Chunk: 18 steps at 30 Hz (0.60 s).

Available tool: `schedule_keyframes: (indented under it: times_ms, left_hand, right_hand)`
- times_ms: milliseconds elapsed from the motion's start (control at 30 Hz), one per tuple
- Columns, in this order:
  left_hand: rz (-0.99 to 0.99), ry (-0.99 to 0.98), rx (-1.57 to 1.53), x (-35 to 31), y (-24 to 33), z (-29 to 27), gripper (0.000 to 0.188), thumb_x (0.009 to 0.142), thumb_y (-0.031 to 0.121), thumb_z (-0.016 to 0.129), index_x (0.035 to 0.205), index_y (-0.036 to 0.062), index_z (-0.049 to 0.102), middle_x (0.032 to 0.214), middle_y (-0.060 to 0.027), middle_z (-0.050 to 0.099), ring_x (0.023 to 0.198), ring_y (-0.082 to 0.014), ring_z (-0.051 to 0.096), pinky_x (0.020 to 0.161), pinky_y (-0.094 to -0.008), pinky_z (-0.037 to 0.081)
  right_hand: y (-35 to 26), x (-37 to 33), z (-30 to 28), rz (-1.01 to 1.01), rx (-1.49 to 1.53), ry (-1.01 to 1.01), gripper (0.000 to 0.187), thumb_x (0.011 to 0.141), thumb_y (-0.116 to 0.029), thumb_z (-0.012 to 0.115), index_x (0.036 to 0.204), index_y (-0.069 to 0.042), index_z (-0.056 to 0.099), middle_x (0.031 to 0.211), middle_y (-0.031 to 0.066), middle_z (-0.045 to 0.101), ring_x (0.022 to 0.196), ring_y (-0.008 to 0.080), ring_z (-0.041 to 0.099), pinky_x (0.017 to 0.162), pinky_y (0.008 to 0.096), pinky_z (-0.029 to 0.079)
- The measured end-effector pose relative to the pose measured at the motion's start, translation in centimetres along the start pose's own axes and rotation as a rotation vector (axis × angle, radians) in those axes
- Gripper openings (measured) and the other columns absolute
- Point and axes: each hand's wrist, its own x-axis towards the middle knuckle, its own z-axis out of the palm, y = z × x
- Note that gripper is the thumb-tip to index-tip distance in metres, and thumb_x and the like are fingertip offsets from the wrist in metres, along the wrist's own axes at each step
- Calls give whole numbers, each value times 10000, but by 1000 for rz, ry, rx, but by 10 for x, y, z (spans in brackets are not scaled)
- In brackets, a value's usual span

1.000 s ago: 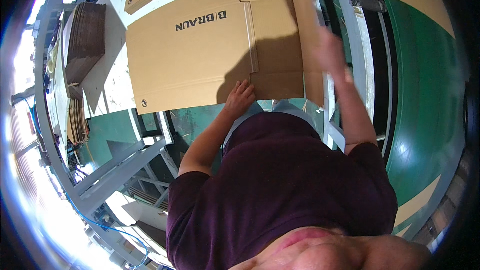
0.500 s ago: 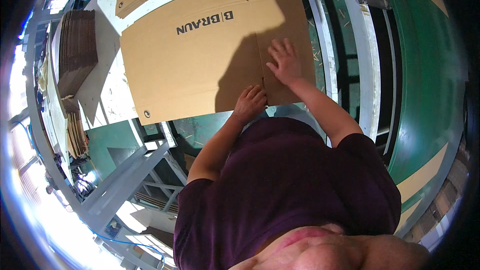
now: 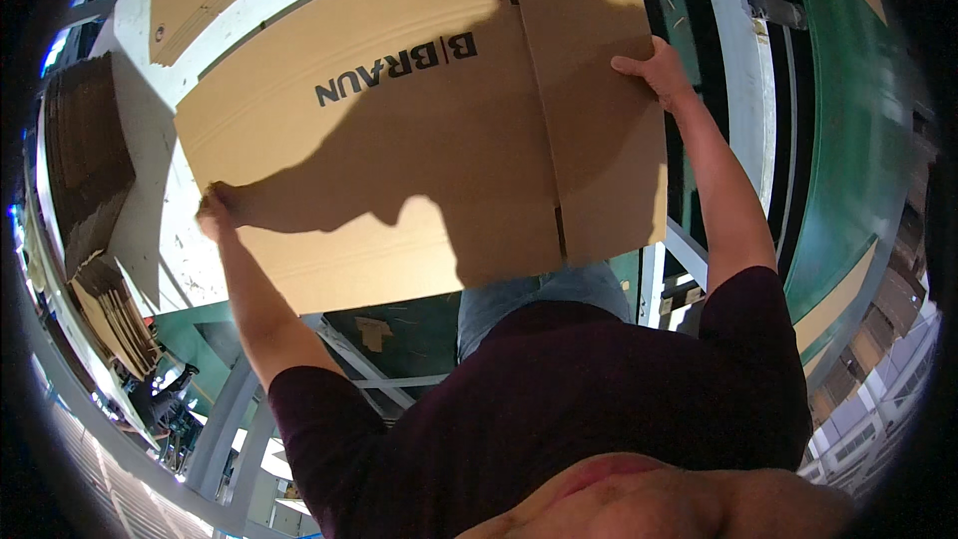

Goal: The person folds flat cardboard pieces on a table and places them onto a conveyor belt. The person repeatedly picks up cardboard, folds it, and moves it to the belt while another person assists nearby.

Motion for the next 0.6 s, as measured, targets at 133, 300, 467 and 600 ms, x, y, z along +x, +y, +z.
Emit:
schedule_keyframes:
  times_ms: [133, 300, 467, 600]
  left_hand:
    - [-423, -149, -656, 24, -22, -26, 566, 864, 529, 511, 1139, 39, 582, 1094, -139, 594, 975, -293, 564, 796, -423, 471]
    - [-582, -426, -810, 17, 6, -58, 700, 842, 602, 488, 1295, 70, 455, 1307, -99, 454, 1132, -241, 458, 948, -378, 385]
    - [-467, 133, 4, 16, 20, -33, 811, 833, 683, 380, 936, -74, 652, 893, -216, 647, 854, -348, 596, 773, -405, 458]
    - [-433, 151, 79, 7, 24, -43, 867, 818, 725, 312, 888, -64, 666, 890, -238, 648, 887, -384, 599, 774, -435, 456]
  right_hand:
    - [-8, -3, 9, -70, -172, -55, 626, 666, -319, 801, 1130, -28, 498, 1036, 130, 601, 938, 202, 589, 836, 343, 474]
    - [8, -20, 29, -219, -286, 75, 719, 610, -412, 821, 1106, -11, 491, 1035, 140, 589, 961, 215, 579, 845, 352, 469]
    - [-2, -32, 47, -86, -298, 175, 742, 616, -468, 803, 1091, -26, 443, 999, 121, 548, 934, 222, 564, 820, 349, 470]
    - [2, -29, 53, -69, -262, 197, 722, 628, -456, 800, 1100, -50, 433, 1003, 113, 538, 936, 222, 558, 808, 360, 470]
